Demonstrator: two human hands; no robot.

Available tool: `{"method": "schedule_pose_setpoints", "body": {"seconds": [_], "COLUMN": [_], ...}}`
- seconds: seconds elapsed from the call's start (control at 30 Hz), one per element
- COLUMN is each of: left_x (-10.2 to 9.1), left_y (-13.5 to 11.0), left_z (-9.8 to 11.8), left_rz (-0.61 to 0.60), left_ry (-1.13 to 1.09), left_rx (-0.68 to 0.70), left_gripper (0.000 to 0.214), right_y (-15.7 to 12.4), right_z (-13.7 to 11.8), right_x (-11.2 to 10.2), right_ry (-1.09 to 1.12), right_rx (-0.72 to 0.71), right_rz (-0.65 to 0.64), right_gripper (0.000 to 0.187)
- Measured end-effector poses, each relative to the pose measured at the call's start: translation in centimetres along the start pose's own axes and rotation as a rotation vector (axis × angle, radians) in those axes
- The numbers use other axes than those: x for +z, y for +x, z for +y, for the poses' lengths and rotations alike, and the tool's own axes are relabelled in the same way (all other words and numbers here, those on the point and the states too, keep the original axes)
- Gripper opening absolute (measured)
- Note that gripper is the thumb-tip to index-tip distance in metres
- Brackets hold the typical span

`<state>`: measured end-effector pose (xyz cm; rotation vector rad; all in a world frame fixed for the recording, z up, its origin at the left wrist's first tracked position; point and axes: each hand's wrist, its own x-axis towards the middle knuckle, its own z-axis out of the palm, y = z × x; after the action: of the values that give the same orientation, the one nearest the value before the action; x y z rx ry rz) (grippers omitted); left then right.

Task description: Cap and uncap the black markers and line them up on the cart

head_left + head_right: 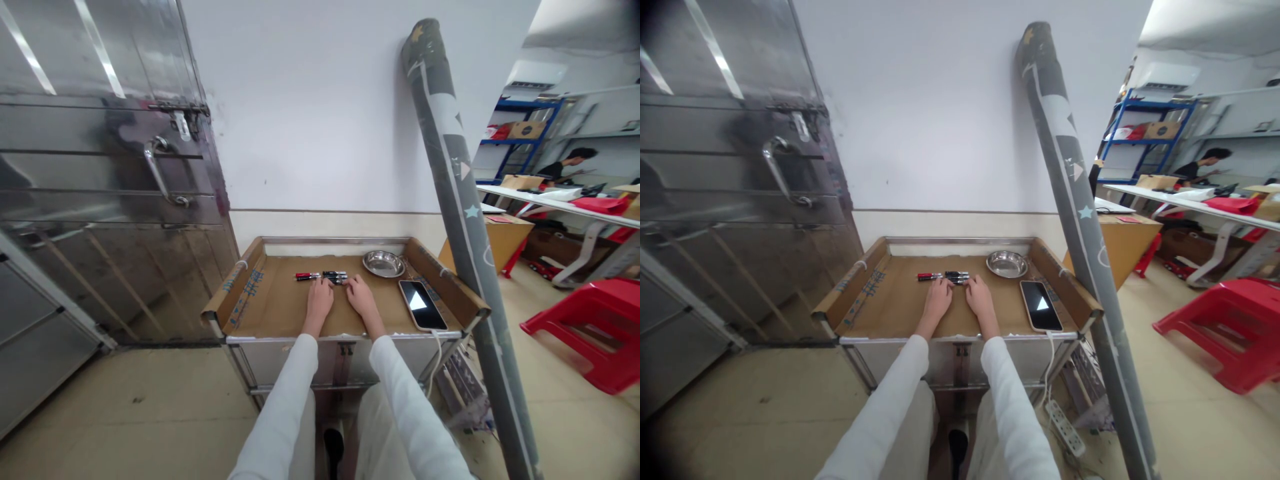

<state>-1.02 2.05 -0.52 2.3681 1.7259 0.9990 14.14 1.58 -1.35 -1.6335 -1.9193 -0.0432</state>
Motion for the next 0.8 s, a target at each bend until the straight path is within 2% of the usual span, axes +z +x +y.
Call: {"method": "schedule_pose_setpoints", "body": {"seconds": [0.37, 0.7, 0.8], "left_x": [-0.5, 0.0, -0.2], "left_y": [0.0, 0.1, 0.2], "left_z": [0.3, 0.0, -0.1], "left_rz": [-0.018, 0.038, 0.097], "left_ry": [0.022, -0.016, -0.011], "left_rx": [-0.019, -0.019, -0.037], "left_gripper": [0.019, 0.019, 0.019], "right_y": [0.0, 0.2, 0.2], "right_z": [-0.4, 0.1, 0.4], "right_x": [-0.4, 0.4, 0.7], "right_ry": [-0.067, 0.084, 0.118], "right_rx": [0.105, -0.003, -0.029], "right_rz": [0.056, 0.079, 0.096], "right_gripper": [0.032, 0.029, 0.03]}}
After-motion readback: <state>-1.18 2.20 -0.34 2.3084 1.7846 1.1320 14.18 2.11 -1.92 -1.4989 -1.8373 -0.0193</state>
